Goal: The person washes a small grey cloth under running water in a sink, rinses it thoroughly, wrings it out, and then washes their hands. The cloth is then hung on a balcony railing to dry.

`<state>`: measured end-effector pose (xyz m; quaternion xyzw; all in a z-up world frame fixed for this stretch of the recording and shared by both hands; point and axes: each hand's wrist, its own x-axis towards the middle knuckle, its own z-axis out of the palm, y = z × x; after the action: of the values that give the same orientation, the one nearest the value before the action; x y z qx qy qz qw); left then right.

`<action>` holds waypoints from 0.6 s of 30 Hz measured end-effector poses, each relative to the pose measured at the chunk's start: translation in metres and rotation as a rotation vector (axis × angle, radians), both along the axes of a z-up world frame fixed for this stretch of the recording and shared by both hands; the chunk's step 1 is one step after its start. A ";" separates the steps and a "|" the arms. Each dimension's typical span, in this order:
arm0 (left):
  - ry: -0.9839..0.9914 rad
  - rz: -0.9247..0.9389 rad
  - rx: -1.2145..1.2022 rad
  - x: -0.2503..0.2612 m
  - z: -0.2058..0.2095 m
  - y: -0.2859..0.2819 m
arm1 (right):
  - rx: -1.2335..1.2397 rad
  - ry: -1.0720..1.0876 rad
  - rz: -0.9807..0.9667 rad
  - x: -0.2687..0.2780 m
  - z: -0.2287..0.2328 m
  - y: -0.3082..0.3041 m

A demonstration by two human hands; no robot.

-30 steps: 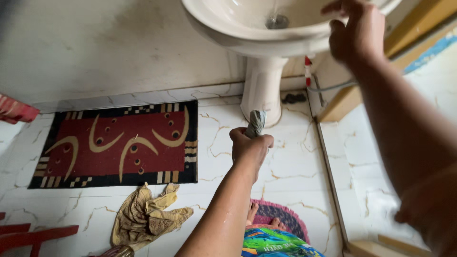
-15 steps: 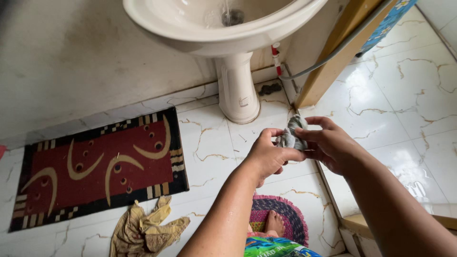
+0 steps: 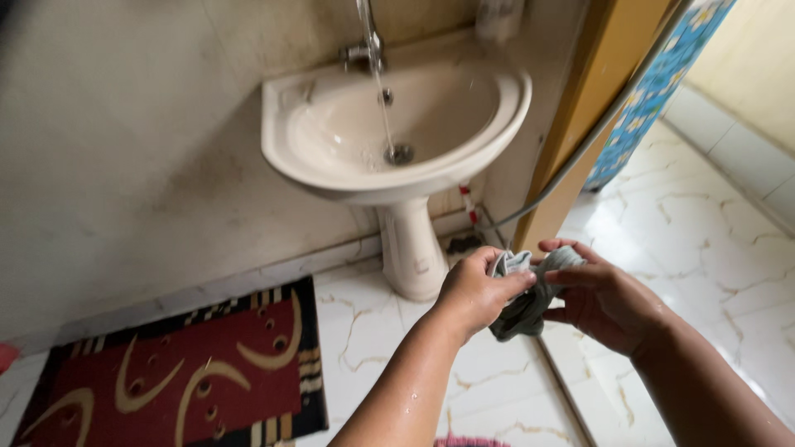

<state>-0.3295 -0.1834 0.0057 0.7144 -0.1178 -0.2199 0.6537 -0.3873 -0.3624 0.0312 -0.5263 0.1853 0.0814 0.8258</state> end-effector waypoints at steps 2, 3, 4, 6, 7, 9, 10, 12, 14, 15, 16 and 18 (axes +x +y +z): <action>-0.126 -0.011 0.004 0.008 0.013 -0.010 | -0.173 0.047 0.030 0.001 0.022 -0.002; -0.155 -0.020 -0.031 0.011 0.021 -0.014 | -0.257 0.054 0.028 0.000 0.030 -0.005; -0.183 -0.029 -0.067 0.013 0.029 -0.019 | -0.340 0.062 0.023 0.001 0.036 -0.009; -0.283 0.023 0.048 0.013 0.043 -0.022 | -0.523 0.069 0.010 0.007 0.041 -0.022; -0.326 0.051 0.109 0.014 0.050 -0.022 | -0.625 0.074 0.006 0.009 0.043 -0.031; -0.343 0.164 0.146 0.028 0.063 -0.027 | -0.831 0.094 -0.020 0.011 0.041 -0.048; -0.347 0.222 0.164 0.036 0.067 -0.030 | -0.935 0.107 -0.042 0.011 0.039 -0.055; -0.385 0.305 -0.076 0.054 0.072 -0.032 | -1.008 0.140 -0.056 0.009 0.038 -0.068; -0.322 0.301 -0.256 0.067 0.074 -0.036 | -0.933 0.181 -0.051 0.006 0.039 -0.076; -0.242 0.257 -0.310 0.070 0.073 -0.038 | -0.967 0.174 -0.040 0.004 0.039 -0.078; -0.160 0.212 -0.363 0.072 0.073 -0.041 | -1.002 0.167 -0.030 0.003 0.041 -0.079; -0.310 0.264 -0.363 0.071 0.071 -0.050 | -1.026 0.171 -0.011 0.002 0.045 -0.079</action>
<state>-0.2589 -0.2338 0.0763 0.6200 -0.1599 0.0040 0.7682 -0.3848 -0.4417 0.0760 -0.8539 0.2712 0.0184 0.4437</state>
